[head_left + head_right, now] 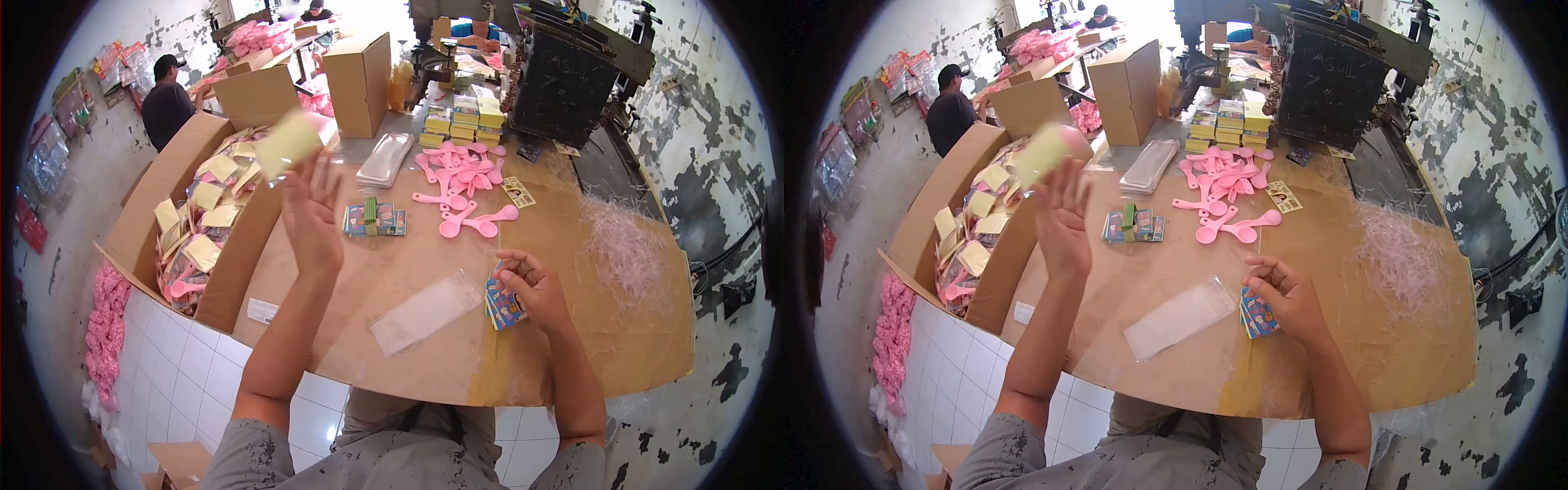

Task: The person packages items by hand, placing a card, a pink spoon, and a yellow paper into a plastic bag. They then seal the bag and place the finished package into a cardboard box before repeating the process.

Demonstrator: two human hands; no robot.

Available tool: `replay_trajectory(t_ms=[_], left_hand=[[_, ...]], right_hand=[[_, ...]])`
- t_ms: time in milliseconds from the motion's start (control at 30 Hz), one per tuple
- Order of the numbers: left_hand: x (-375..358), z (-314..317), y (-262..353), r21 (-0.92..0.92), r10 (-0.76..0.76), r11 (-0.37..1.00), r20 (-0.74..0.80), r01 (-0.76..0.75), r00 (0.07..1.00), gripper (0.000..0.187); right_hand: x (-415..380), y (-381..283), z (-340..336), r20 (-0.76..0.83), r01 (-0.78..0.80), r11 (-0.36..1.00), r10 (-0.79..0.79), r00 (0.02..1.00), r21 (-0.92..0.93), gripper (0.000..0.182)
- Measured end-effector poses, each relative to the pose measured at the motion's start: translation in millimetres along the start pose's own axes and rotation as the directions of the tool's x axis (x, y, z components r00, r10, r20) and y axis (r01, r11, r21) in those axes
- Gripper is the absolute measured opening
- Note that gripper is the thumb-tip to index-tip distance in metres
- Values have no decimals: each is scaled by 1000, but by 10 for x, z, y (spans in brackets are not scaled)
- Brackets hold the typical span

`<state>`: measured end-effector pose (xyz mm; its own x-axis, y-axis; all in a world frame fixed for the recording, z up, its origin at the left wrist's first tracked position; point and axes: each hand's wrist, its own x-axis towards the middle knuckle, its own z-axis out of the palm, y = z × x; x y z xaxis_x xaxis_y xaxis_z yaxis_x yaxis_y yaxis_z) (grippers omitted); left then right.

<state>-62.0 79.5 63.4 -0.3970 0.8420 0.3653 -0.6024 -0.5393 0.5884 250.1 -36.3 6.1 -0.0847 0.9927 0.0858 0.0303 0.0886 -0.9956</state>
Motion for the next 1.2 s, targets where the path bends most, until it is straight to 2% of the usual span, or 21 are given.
replay_trajectory(t_ms=[100,133,167,200,233,300,333,433,500,600,700,833,900,1000,1033,1100,1200], left_hand=[[-12,-82,-189,224,17,975,-35,-9,999,49],[-52,-189,-276,413,-147,906,92,97,985,45],[-120,-319,-370,595,-327,787,178,163,928,42],[-188,-409,-498,739,-493,663,313,118,812,40],[-269,-410,-546,847,-656,531,391,27,646,38],[-467,-344,-437,852,-661,377,522,-363,539,37],[-550,-275,-380,787,-677,292,571,-543,464,37],[-648,-247,-353,765,-697,308,586,-566,413,39],[-681,-250,-352,792,-713,335,568,-511,412,36],[-682,-284,-411,815,-725,370,554,-446,409,32],[-673,-272,-424,855,-752,375,507,-359,422,27],[-670,-210,-380,896,-779,378,444,-232,443,20],[-650,-252,-406,899,-803,418,433,-131,411,21],[-630,-237,-398,886,-800,462,438,-45,410,27],[-627,-231,-390,879,-793,476,442,-26,419,31],[-616,-291,-474,821,-800,553,475,145,366,40],[-617,-273,-477,757,-822,567,496,324,279,48]], right_hand=[[29,109,-24,0,13,992,-13,1000,-124,33],[31,70,-30,-7,39,964,-42,999,-262,34],[28,-6,-41,-8,64,917,-73,997,-395,34],[29,-49,-64,-6,85,850,-104,995,-520,35],[28,-51,-121,11,121,763,-148,989,-635,37],[-1,-55,-278,49,170,540,-230,972,-824,40],[-12,-86,-338,65,157,543,-184,981,-825,42],[-47,-139,-503,102,109,584,-45,994,-805,44],[-13,-78,-563,144,98,645,19,989,-758,44],[-8,-134,-517,72,4,673,73,995,-740,38],[6,-65,-512,82,156,652,-143,986,-742,33],[22,-65,-543,48,79,709,-64,997,-701,29],[18,-91,-518,38,55,708,-39,999,-704,27],[30,3,-530,80,221,633,-243,967,-742,24],[35,0,-538,94,243,678,-250,964,-694,22],[49,-39,-548,120,284,757,-266,956,-589,19],[-5,-145,-436,4,61,876,-68,998,-478,15]])
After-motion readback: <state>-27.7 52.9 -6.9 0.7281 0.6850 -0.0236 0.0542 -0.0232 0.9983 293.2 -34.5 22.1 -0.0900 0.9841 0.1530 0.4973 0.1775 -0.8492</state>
